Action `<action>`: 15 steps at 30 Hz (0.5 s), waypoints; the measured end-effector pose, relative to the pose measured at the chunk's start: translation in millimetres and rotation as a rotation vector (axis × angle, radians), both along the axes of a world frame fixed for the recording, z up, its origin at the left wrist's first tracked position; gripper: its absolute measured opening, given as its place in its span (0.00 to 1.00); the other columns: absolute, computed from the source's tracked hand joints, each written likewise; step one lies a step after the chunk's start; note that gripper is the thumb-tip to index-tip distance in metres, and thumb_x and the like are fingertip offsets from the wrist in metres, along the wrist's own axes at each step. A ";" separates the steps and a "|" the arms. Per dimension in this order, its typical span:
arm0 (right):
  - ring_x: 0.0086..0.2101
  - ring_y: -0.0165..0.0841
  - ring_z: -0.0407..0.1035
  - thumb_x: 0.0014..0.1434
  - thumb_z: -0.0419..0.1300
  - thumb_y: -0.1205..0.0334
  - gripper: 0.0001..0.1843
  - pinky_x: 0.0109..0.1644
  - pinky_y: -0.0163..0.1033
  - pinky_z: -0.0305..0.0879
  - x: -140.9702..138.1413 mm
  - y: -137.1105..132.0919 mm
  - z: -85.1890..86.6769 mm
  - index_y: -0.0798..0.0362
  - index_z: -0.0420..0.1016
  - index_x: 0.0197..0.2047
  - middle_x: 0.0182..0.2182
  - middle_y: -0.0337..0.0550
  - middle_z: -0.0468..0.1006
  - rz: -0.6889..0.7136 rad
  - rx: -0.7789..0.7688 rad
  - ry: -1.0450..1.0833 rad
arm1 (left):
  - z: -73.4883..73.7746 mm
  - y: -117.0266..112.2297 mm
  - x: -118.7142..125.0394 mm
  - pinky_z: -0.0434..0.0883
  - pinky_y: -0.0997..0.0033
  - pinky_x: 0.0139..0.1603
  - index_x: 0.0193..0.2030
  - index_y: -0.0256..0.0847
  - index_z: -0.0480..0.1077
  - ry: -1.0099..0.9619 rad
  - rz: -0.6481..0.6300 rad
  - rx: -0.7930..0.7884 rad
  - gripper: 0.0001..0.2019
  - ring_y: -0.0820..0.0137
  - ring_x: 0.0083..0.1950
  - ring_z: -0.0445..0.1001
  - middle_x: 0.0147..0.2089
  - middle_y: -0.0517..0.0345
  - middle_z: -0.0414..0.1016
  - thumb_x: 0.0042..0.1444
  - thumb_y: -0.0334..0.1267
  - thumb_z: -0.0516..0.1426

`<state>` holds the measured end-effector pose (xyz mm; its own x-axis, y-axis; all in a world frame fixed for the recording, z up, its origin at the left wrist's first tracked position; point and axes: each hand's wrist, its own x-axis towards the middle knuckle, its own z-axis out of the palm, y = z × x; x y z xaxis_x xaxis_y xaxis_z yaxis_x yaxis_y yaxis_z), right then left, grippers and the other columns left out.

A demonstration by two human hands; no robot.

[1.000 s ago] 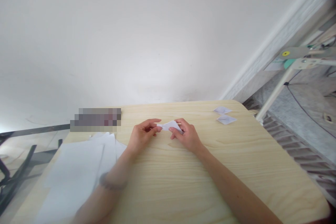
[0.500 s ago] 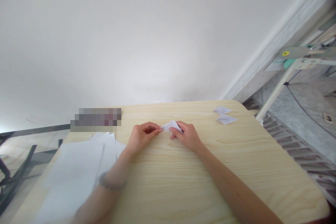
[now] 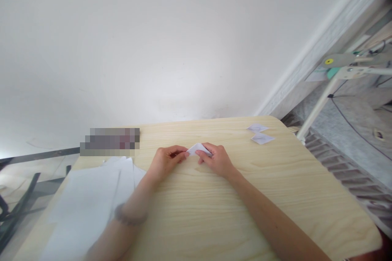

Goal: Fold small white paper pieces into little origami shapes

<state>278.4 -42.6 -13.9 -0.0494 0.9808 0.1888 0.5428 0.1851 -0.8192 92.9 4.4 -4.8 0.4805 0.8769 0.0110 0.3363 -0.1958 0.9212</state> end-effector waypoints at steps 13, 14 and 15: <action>0.25 0.29 0.72 0.55 0.54 0.55 0.14 0.28 0.31 0.65 1.2 3.2 -2.8 0.55 0.70 0.40 0.25 0.40 0.77 0.022 -0.053 0.160 | -0.3 1.4 -1.2 0.64 0.77 0.27 0.33 0.37 0.73 0.058 0.029 0.124 0.14 0.73 0.27 0.68 0.27 0.58 0.74 0.50 0.45 0.54; 0.24 0.30 0.72 0.54 0.54 0.54 0.16 0.28 0.31 0.66 1.6 3.6 -3.9 0.56 0.69 0.42 0.27 0.42 0.77 0.021 -0.069 0.211 | -0.6 2.3 -2.1 0.65 0.77 0.27 0.33 0.37 0.73 0.055 0.041 0.118 0.14 0.73 0.26 0.68 0.27 0.57 0.74 0.50 0.46 0.54; 0.24 0.30 0.72 0.54 0.53 0.53 0.18 0.27 0.32 0.66 1.9 4.0 -4.6 0.56 0.68 0.43 0.27 0.43 0.77 0.021 -0.083 0.259 | -1.1 3.2 -2.9 0.65 0.76 0.27 0.33 0.37 0.73 0.049 0.054 0.111 0.14 0.73 0.26 0.68 0.27 0.57 0.74 0.49 0.46 0.54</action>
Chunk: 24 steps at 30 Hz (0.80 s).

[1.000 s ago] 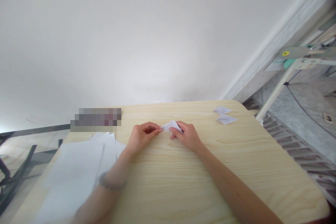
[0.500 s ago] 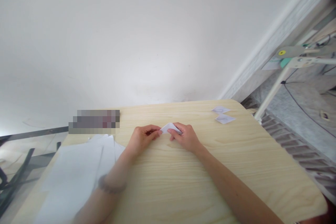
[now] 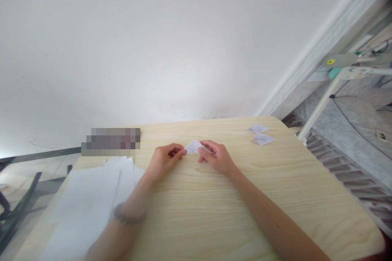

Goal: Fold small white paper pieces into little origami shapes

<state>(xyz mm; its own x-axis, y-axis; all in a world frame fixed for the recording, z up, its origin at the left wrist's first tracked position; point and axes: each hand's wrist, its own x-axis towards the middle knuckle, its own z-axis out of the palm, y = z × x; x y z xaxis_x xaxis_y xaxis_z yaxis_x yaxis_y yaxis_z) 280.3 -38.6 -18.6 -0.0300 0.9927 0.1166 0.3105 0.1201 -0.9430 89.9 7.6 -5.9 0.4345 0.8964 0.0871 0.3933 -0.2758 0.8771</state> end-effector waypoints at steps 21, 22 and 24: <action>0.22 0.28 0.70 0.59 0.47 0.51 0.19 0.28 0.32 0.67 2.7 0.8 1.0 0.57 0.71 0.36 0.21 0.43 0.76 -0.006 -0.015 0.022 | 2.8 -1.7 -2.7 0.59 0.76 0.25 0.33 0.38 0.72 0.013 -0.141 -0.071 0.15 0.74 0.25 0.65 0.28 0.59 0.74 0.54 0.46 0.50; 0.22 0.28 0.70 0.58 0.48 0.51 0.19 0.28 0.32 0.67 2.8 0.9 0.8 0.57 0.71 0.37 0.21 0.43 0.76 -0.007 -0.014 0.025 | 2.1 -1.7 -2.6 0.58 0.76 0.24 0.33 0.38 0.73 0.018 -0.129 -0.068 0.15 0.74 0.24 0.64 0.27 0.59 0.74 0.53 0.46 0.50; 0.22 0.28 0.69 0.58 0.48 0.51 0.19 0.28 0.32 0.67 2.7 0.7 1.1 0.57 0.71 0.37 0.21 0.43 0.76 0.007 -0.014 0.037 | 0.6 -1.5 -2.5 0.58 0.76 0.23 0.33 0.38 0.72 0.023 -0.105 -0.066 0.15 0.74 0.23 0.64 0.27 0.59 0.74 0.53 0.47 0.51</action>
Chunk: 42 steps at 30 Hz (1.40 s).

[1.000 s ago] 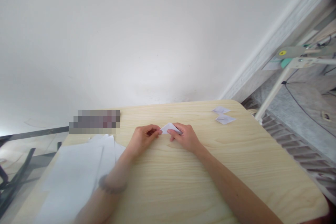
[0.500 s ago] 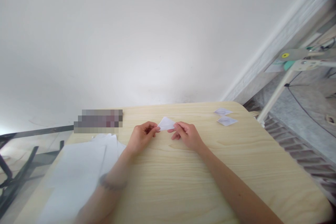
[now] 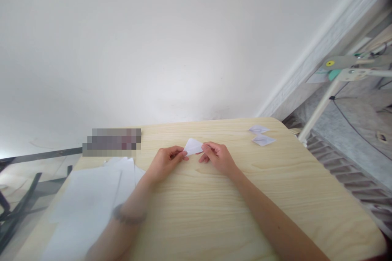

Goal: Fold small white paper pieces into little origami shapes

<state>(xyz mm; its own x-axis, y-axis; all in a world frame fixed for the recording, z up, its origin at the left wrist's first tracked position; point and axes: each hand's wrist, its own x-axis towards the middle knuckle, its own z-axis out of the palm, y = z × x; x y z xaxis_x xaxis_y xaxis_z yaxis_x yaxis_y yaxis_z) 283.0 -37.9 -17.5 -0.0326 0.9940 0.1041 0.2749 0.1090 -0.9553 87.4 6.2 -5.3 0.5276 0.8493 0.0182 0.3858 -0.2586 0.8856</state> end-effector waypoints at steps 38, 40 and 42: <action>0.22 0.27 0.71 0.59 0.47 0.53 0.18 0.28 0.31 0.67 -4.9 -1.3 -1.1 0.55 0.70 0.30 0.24 0.41 0.76 0.047 0.055 -0.074 | 3.8 -3.0 5.4 0.51 0.76 0.22 0.22 0.35 0.71 0.149 -0.049 0.038 0.22 0.77 0.21 0.54 0.18 0.63 0.59 0.54 0.51 0.48; 0.22 0.28 0.71 0.59 0.47 0.52 0.17 0.28 0.32 0.68 -4.4 -1.2 -1.9 0.55 0.70 0.31 0.24 0.42 0.76 0.052 0.040 -0.060 | 3.7 -3.9 6.4 0.52 0.77 0.22 0.22 0.35 0.71 0.149 -0.032 0.039 0.22 0.77 0.22 0.55 0.19 0.62 0.61 0.53 0.51 0.49; 0.23 0.28 0.71 0.58 0.48 0.52 0.17 0.29 0.32 0.68 -4.3 -1.6 -2.4 0.56 0.70 0.32 0.24 0.42 0.77 0.063 0.033 -0.070 | 3.8 -4.9 7.2 0.53 0.77 0.23 0.24 0.35 0.71 0.122 -0.042 0.026 0.20 0.76 0.23 0.57 0.21 0.62 0.64 0.52 0.51 0.50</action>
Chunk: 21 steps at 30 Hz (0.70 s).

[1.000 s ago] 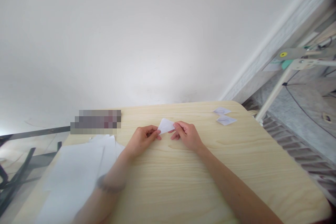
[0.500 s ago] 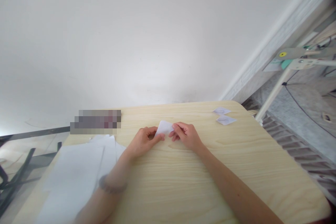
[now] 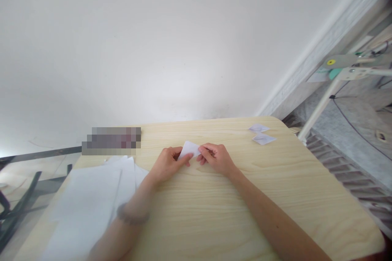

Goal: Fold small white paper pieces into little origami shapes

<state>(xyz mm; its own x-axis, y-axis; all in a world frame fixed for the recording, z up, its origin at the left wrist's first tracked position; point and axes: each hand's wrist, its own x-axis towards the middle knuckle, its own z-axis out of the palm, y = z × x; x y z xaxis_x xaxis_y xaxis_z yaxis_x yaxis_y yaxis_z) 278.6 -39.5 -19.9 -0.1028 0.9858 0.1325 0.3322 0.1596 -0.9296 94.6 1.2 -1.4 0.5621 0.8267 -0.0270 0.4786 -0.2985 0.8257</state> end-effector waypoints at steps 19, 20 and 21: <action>0.21 0.28 0.70 0.58 0.49 0.52 0.15 0.27 0.32 0.66 0.2 -0.9 2.1 0.54 0.70 0.32 0.22 0.40 0.76 -0.063 0.043 -0.048 | 11.8 -1.3 -3.6 0.59 0.76 0.28 0.31 0.33 0.73 -0.126 -0.110 -0.127 0.21 0.72 0.29 0.64 0.30 0.56 0.73 0.56 0.49 0.46; 0.21 0.28 0.69 0.58 0.49 0.52 0.16 0.26 0.32 0.66 0.9 -0.7 2.7 0.54 0.70 0.31 0.22 0.40 0.76 -0.084 0.045 -0.046 | 13.6 -1.3 -4.8 0.59 0.76 0.30 0.32 0.34 0.73 -0.135 -0.116 -0.129 0.22 0.71 0.30 0.65 0.31 0.56 0.73 0.57 0.48 0.45; 0.20 0.27 0.69 0.58 0.48 0.52 0.16 0.26 0.32 0.65 1.6 -0.5 3.2 0.54 0.70 0.31 0.22 0.40 0.75 -0.101 0.046 -0.044 | 14.7 -1.1 -5.9 0.60 0.75 0.32 0.32 0.34 0.74 -0.140 -0.116 -0.126 0.22 0.71 0.32 0.66 0.32 0.56 0.73 0.57 0.47 0.45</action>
